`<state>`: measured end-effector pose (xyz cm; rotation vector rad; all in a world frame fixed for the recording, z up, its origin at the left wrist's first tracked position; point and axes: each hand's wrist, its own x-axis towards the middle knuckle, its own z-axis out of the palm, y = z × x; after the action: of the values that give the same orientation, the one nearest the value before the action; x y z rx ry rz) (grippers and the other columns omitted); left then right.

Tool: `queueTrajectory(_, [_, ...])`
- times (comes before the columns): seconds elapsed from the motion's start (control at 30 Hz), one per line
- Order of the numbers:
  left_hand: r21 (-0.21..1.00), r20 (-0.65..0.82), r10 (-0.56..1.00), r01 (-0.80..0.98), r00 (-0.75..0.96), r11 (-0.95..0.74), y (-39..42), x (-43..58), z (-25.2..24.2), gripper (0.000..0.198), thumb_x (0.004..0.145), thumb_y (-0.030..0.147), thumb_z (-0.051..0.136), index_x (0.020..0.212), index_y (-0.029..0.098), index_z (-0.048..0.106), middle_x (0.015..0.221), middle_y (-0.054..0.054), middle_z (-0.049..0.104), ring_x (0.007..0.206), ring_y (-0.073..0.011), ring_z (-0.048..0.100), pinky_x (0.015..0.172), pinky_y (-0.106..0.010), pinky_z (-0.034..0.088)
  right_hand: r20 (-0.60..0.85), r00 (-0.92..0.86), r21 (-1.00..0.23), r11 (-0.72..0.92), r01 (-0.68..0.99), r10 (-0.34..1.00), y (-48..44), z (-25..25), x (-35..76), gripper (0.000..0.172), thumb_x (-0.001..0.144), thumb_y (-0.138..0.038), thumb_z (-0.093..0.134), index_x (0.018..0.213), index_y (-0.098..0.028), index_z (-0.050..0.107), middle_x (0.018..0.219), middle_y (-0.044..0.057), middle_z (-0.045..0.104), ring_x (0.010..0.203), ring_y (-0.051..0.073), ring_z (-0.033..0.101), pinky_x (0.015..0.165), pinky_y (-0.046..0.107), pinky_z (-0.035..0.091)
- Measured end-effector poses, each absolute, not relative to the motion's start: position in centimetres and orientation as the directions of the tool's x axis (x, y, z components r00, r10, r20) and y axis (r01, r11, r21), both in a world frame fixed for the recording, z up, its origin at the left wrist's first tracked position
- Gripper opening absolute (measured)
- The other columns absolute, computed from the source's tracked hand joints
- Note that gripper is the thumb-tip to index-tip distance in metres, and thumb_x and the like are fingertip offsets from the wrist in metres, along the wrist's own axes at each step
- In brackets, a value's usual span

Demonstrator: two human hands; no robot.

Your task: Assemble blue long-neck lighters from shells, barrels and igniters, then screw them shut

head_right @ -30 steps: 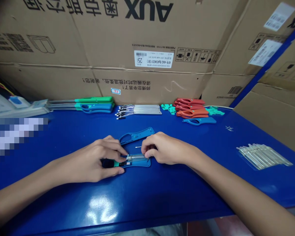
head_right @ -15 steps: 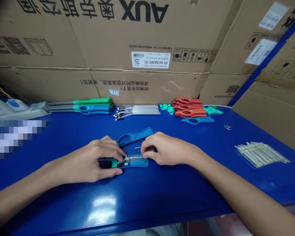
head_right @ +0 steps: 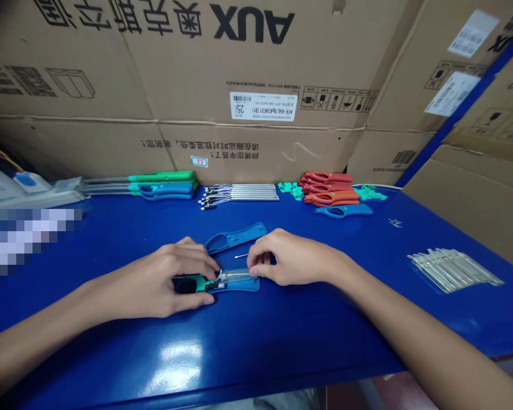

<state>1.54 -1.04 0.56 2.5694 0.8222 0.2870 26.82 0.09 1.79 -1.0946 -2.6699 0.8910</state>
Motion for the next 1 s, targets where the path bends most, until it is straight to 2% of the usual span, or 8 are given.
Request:
queueTrajectory(0.13, [0.479, 0.075, 0.596, 0.495, 0.800, -0.725, -1.0, 1.5, 0.4, 0.016, 0.081, 0.031, 0.072, 0.092, 0.020, 0.072, 0.097, -0.002, 0.073, 0.095, -0.0191, 0.064, 0.098, -0.037, 0.038, -0.151, -0.700, -0.580, 0.511, 0.634, 0.698, 0.1, 1.4, 26.7, 0.014, 0.087, -0.023, 0.059, 0.084, -0.017, 0.071, 0.084, 0.002, 0.072, 0.074, 0.013, 0.061, 0.068, 0.024, 0.043])
queueTrajectory(0.27, [0.490, 0.078, 0.594, 0.489, 0.800, -0.722, -1.0, 1.5, 0.1, 0.016, 0.081, 0.030, 0.072, 0.093, 0.020, 0.072, 0.097, -0.001, 0.073, 0.095, -0.0185, 0.065, 0.102, -0.037, 0.037, -0.159, -0.646, -0.571, 0.465, 0.677, 0.746, 0.0, 1.1, 26.1, 0.012, 0.085, -0.017, 0.058, 0.077, -0.018, 0.067, 0.079, 0.000, 0.071, 0.070, 0.012, 0.059, 0.065, 0.022, 0.041])
queueTrajectory(0.5, [0.488, 0.083, 0.618, 0.509, 0.781, -0.709, -0.7, 1.3, 0.1, 0.020, 0.080, 0.031, 0.073, 0.097, 0.021, 0.071, 0.093, 0.000, 0.072, 0.091, -0.0178, 0.063, 0.096, -0.033, 0.041, -0.203, -0.561, -0.541, 0.385, 0.748, 0.803, -0.4, 1.0, 25.2, 0.008, 0.082, -0.014, 0.059, 0.077, -0.017, 0.063, 0.069, -0.002, 0.068, 0.061, 0.009, 0.054, 0.056, 0.020, 0.036])
queueTrajectory(0.77, [0.459, 0.061, 0.647, 0.554, 0.760, -0.695, -0.8, 1.4, 0.6, 0.020, 0.078, 0.031, 0.072, 0.095, 0.021, 0.069, 0.088, 0.001, 0.070, 0.083, -0.0167, 0.060, 0.085, -0.031, 0.042, -0.153, -0.654, -0.552, 0.485, 0.678, 0.740, -0.4, 1.4, 26.0, 0.012, 0.088, -0.022, 0.056, 0.082, -0.017, 0.066, 0.070, -0.001, 0.066, 0.062, 0.010, 0.055, 0.057, 0.020, 0.037])
queueTrajectory(1.0, [0.437, 0.049, 0.659, 0.577, 0.751, -0.690, -1.0, 1.6, 0.9, 0.025, 0.074, 0.035, 0.073, 0.094, 0.020, 0.068, 0.086, 0.000, 0.066, 0.081, -0.0175, 0.058, 0.077, -0.030, 0.043, -0.168, -0.680, -0.538, 0.511, 0.670, 0.714, -0.6, 1.7, 26.2, 0.016, 0.091, -0.025, 0.054, 0.085, -0.018, 0.067, 0.075, 0.000, 0.067, 0.063, 0.011, 0.054, 0.059, 0.022, 0.037])
